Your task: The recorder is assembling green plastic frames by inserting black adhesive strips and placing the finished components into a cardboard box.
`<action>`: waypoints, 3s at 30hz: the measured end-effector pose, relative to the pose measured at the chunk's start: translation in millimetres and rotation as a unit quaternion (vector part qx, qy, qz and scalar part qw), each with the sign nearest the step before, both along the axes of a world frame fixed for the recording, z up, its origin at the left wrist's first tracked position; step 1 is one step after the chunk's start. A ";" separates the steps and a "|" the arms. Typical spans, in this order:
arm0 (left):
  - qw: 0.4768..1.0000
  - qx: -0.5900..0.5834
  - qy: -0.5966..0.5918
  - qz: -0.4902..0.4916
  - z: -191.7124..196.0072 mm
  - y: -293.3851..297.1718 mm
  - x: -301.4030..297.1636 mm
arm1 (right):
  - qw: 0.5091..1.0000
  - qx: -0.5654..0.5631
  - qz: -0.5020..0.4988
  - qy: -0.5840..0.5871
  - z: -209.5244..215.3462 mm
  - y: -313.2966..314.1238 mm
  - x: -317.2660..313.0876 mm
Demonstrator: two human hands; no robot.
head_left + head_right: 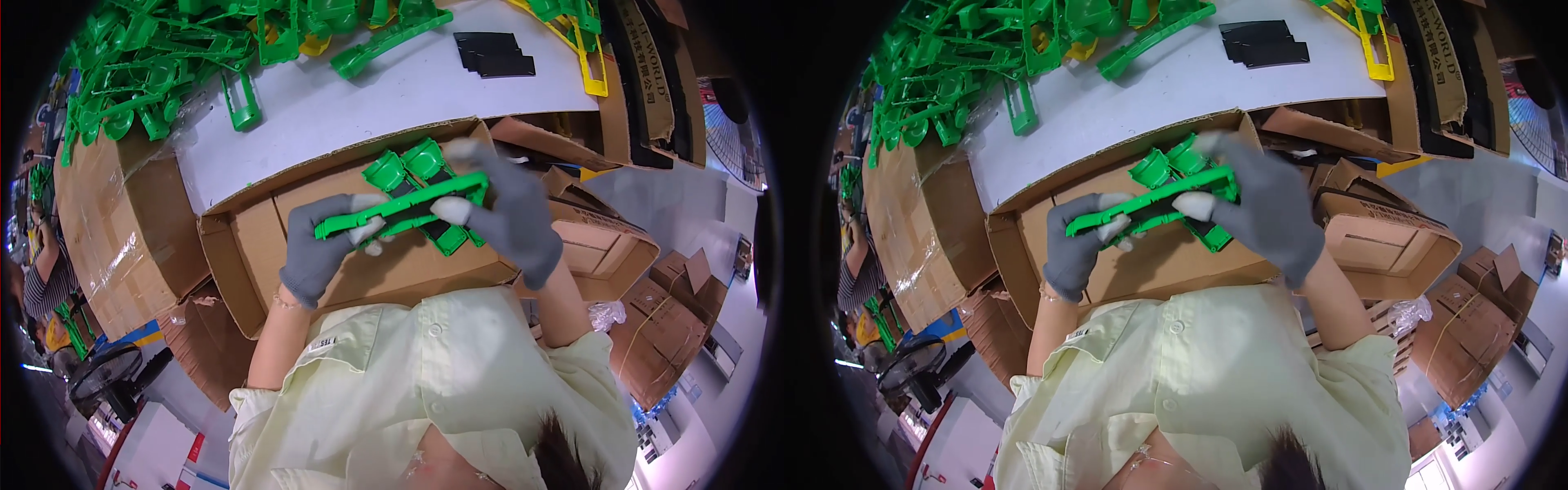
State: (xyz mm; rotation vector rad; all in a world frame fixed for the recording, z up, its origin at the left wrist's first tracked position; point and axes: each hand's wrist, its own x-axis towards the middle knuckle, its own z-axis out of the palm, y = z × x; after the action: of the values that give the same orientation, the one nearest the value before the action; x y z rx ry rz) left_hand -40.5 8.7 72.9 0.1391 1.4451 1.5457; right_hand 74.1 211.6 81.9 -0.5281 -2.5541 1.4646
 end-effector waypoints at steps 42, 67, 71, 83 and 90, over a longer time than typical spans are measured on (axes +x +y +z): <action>0.784 -0.282 0.553 -0.007 -61.3 94.2 -109.5 | 0.904 0.399 0.149 0.050 -43.0 154.3 -62.4; 0.993 -0.004 0.025 0.117 17.9 -35.9 -24.2 | 0.947 -0.315 0.026 -0.048 23.7 -1.9 -50.3; 0.994 0.049 -0.033 0.092 2.3 -23.4 -16.9 | 0.963 -0.250 0.069 -0.078 18.0 -12.7 -47.8; 0.994 0.015 -0.018 0.104 10.2 -7.7 -8.5 | 0.995 0.042 0.092 0.024 13.1 -18.0 -35.2; 0.997 -0.022 0.028 0.065 12.9 -21.6 -4.2 | 0.974 0.225 -0.035 0.006 20.3 -18.7 -20.2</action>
State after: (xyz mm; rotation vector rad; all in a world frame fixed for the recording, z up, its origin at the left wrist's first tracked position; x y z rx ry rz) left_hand -44.7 -12.9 85.8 0.0630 1.5577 1.6240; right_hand 53.9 192.9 102.2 -0.5257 -2.7024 0.8175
